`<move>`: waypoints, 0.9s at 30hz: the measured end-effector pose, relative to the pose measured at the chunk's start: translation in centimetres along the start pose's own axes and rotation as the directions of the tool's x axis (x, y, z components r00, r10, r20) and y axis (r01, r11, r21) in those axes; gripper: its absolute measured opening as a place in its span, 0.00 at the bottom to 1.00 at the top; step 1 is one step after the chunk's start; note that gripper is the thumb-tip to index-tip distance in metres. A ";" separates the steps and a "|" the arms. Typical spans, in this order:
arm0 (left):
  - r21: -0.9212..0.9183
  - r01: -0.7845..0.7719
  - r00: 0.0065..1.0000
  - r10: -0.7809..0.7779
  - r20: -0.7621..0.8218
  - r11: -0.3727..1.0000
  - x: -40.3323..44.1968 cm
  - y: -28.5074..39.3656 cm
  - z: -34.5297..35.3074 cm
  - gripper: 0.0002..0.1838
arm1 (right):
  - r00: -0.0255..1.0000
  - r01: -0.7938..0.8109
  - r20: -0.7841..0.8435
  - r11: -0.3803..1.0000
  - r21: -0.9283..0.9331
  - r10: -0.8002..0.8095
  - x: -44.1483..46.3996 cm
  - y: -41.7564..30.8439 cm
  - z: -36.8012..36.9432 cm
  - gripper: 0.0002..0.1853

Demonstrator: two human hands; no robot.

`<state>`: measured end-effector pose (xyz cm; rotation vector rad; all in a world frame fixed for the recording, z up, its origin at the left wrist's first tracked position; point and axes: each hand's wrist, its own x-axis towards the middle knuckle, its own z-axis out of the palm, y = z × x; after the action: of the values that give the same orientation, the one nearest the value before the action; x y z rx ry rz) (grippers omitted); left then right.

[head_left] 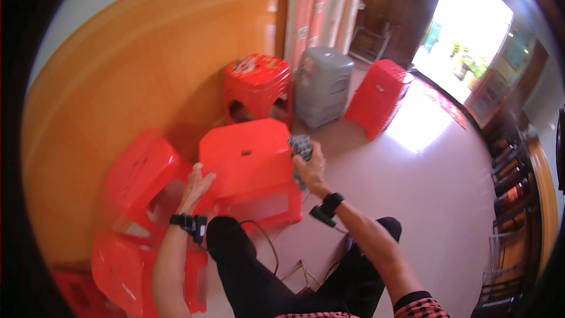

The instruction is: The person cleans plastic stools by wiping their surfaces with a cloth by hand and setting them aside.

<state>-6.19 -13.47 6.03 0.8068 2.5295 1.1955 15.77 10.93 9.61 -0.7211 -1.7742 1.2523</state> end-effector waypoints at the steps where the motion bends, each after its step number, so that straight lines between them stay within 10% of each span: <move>1: -0.010 0.026 1.000 -0.026 0.009 1.000 0.7 0.0 -0.3 0.36 | 0.998 0.020 0.064 1.000 -0.007 -0.020 0.9 -1.4 1.0 0.21; 9: -0.257 -0.029 0.993 0.058 0.105 0.966 -2.1 0.8 -2.2 0.27 | 0.891 0.450 0.358 0.646 -0.617 -0.279 3.6 3.1 8.6 0.31; 18: -0.090 -0.188 0.972 0.173 -0.157 0.978 -10.1 -5.9 -1.7 0.24 | 0.856 0.517 0.346 0.654 -0.552 -0.384 3.6 5.9 8.7 0.31; 23: -0.083 0.003 0.985 -0.017 -0.174 0.997 -15.7 -7.9 -4.1 0.24 | 0.848 0.529 0.318 0.638 -0.560 -0.424 3.9 6.6 8.5 0.30; 27: 0.306 0.152 0.979 -0.100 -0.176 0.940 -17.3 -12.5 -4.2 0.26 | 0.863 0.505 0.315 0.639 -0.581 -0.395 3.8 6.3 8.5 0.29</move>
<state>1.48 -32.46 -1.36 0.6211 2.9042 0.8520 6.44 12.21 3.41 -0.4818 -2.3713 0.3274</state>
